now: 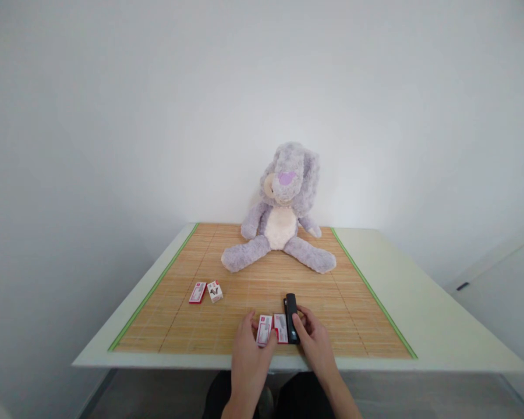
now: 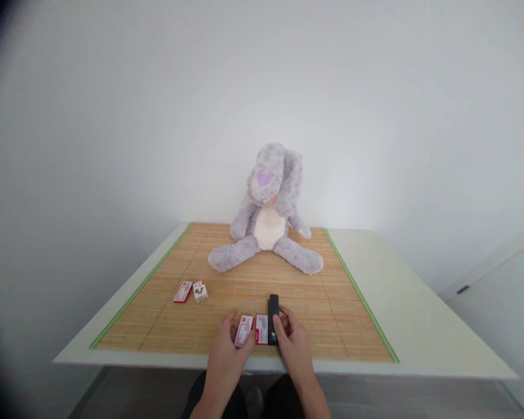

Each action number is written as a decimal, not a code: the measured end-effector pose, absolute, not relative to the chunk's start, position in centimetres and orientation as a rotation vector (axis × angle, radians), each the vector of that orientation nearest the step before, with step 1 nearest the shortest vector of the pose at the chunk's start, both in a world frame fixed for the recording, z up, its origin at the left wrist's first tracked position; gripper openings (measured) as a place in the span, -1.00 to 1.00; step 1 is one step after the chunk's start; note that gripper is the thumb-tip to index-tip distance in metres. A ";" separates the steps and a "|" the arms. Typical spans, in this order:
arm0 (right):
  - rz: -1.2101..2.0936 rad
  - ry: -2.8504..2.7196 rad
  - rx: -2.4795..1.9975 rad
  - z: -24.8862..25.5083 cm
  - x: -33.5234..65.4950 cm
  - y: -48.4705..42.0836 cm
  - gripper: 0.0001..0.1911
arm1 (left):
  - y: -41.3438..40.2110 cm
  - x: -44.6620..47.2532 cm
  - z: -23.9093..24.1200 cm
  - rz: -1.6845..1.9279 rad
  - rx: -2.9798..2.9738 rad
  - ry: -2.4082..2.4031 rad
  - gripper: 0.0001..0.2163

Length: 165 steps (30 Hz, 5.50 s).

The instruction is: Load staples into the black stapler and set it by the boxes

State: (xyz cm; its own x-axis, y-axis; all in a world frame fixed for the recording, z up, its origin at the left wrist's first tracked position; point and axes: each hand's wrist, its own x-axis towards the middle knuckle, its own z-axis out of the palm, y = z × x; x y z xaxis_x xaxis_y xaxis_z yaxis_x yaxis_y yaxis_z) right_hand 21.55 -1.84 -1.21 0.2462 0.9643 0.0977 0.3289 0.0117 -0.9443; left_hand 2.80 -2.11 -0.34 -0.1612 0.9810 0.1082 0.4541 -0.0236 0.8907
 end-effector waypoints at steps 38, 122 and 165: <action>0.707 -1.208 -1.506 -1.9 21.3 -2.2 -0.34 | -1.3 -0.5 0.1 1.357 1.689 1.663 -0.68; 0.784 -1.353 -1.525 -1.0 21.4 -1.8 -0.37 | -4.2 4.1 -2.7 1.094 2.032 1.445 -0.55; 0.748 -1.236 -1.492 -1.0 21.2 -2.3 -0.40 | 8.6 -8.6 -0.3 1.132 1.455 1.890 -0.56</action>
